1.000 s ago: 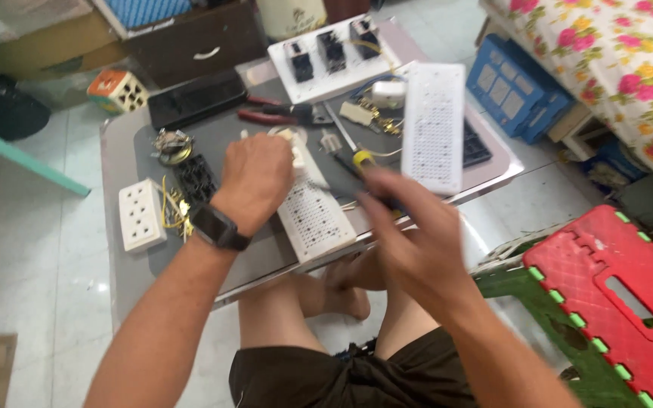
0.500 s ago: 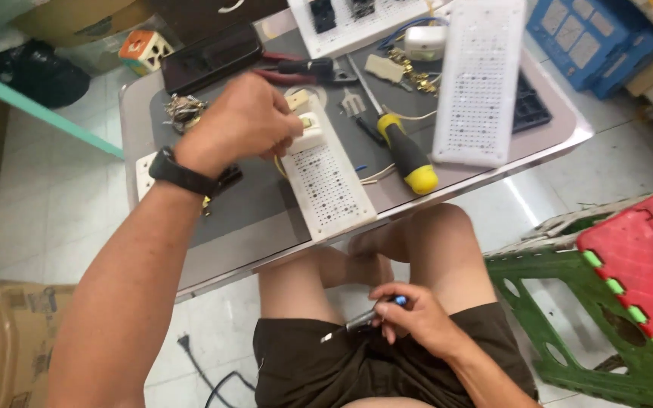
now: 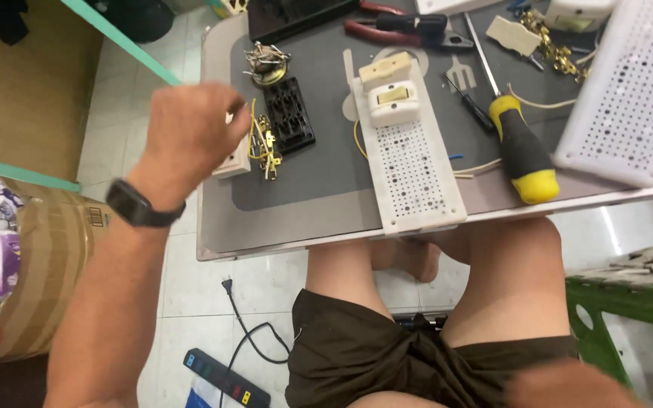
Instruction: A person is wiring and assembling an electrical switch and outlet on a workbench using hand tools.
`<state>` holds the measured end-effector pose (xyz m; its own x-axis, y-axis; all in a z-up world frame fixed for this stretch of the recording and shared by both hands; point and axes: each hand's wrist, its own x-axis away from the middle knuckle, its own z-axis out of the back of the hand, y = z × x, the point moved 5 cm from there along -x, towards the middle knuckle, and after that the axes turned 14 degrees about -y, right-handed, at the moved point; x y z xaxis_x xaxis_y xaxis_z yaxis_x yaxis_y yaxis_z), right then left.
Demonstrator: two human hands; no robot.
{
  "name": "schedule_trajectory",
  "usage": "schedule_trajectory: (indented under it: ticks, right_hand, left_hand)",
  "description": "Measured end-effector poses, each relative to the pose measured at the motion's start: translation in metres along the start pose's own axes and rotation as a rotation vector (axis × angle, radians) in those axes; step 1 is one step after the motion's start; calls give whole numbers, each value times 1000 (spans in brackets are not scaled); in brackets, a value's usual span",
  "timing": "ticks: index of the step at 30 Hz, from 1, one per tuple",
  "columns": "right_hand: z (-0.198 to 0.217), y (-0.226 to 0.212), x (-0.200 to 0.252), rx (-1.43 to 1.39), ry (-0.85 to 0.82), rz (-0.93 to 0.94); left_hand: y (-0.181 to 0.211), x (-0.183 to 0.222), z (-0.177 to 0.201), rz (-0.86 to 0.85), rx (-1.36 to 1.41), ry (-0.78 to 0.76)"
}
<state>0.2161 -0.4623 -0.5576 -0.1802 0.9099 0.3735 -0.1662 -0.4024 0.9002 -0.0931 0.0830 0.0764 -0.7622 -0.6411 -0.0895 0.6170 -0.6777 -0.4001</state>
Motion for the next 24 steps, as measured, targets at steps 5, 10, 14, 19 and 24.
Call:
schedule_trajectory:
  ticks: [5,10,14,19,24]
  right_hand:
    - [-26,-74,-82,39,-74,671]
    - [-19,1,-73,33,-87,1355]
    - [-6,205,115,21,-60,1919]
    - [32,360,341,-1,42,2602]
    - [27,299,380,-37,-299,2384]
  left_hand:
    - [11,29,-27,-138,38,249]
    - [22,22,0,-141,168,315]
    - [66,2,46,-210,428,373]
    - [138,-44,54,-25,420,120]
    - [175,-65,30,282,104,134]
